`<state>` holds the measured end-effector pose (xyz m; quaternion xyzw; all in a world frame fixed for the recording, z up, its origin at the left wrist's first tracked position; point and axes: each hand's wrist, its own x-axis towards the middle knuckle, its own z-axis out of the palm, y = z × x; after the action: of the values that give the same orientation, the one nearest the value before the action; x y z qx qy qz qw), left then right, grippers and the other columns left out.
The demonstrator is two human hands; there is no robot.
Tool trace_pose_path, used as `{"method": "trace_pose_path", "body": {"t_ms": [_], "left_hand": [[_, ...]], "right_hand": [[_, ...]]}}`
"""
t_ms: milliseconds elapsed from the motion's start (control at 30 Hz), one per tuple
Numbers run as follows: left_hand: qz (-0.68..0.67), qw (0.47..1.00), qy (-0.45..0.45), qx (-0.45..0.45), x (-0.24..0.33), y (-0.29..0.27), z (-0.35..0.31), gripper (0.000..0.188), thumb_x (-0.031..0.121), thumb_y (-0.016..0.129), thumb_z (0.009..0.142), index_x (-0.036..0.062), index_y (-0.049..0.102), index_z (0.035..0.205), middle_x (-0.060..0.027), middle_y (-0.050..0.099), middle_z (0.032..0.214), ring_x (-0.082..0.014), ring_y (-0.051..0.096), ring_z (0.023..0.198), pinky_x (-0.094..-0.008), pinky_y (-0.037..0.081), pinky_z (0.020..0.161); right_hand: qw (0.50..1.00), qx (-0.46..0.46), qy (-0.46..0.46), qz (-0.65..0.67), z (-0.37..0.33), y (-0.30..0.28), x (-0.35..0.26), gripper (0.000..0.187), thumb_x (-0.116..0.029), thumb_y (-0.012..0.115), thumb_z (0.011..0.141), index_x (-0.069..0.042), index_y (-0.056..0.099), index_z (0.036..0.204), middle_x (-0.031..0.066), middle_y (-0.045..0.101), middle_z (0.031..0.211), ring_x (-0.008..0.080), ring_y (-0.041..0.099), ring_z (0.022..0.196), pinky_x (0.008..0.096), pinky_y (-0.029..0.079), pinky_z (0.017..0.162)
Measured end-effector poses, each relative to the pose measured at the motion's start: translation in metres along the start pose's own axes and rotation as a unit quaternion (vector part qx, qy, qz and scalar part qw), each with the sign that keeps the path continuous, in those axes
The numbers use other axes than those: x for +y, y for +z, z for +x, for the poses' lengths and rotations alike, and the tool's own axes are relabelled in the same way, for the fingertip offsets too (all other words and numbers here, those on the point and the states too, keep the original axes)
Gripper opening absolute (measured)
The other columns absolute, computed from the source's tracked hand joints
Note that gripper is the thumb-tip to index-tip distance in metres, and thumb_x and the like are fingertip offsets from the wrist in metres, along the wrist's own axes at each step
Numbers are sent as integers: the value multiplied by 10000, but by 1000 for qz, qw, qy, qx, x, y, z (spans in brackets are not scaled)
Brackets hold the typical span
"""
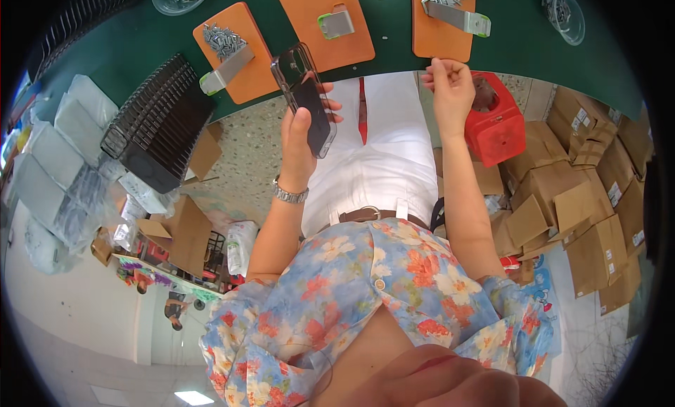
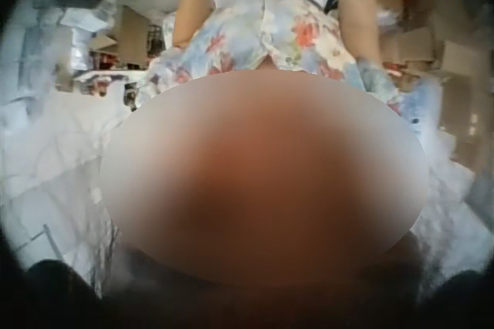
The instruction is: The recorder is assembling metal clips into plastic phone cases at a manufacturing workbench.
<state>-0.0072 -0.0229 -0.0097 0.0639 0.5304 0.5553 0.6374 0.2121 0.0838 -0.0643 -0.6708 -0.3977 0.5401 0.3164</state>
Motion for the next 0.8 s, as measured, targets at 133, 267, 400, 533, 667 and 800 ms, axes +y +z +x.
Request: {"method": "trace_pose_path", "body": {"t_ms": [133,267,400,533,667,800], "left_hand": [[11,1000,-29,-4,-9,0,-4,778,575,528,877,38,361,1414,-149,525,1251,-202,589,991,-354,530,808],[6,999,-28,-20,-10,3,-1,764,569,522,884,39,367,1411,-149,527,1243,-199,591,983,-350,531,805],[2,1000,-15,-22,-9,3,1,752,555,517,898,25,368,1410,-151,532,1241,-196,592,985,-344,532,805],[5,1000,7,-17,-10,3,2,756,548,518,905,8,364,1412,-152,536,1243,-193,590,992,-339,530,810],[-51,998,27,-20,-10,11,0,633,419,565,932,19,402,1395,-114,534,1250,-151,583,980,-299,507,816],[13,999,27,-11,-11,21,-1,739,504,570,890,18,378,1413,-151,523,1265,-192,586,1009,-334,518,835]], "right_hand": [[993,44,77,-73,11,-2,-14,293,-280,671,909,-1,600,854,58,655,696,83,589,523,184,420,453],[988,36,117,-90,16,1,-18,347,-331,640,923,12,611,881,79,663,675,91,574,469,191,387,401],[987,20,156,-19,19,4,-20,327,-302,593,943,23,616,917,95,668,693,107,578,465,203,388,397],[981,33,184,40,33,-6,-21,280,-234,546,946,37,613,926,124,678,719,126,582,463,207,391,403],[993,6,117,29,33,-10,-32,234,-182,538,955,34,614,911,130,689,737,111,575,459,198,377,404],[990,-84,-117,5,19,19,-93,119,-87,598,931,19,648,946,77,684,783,64,555,552,176,388,484]]}}
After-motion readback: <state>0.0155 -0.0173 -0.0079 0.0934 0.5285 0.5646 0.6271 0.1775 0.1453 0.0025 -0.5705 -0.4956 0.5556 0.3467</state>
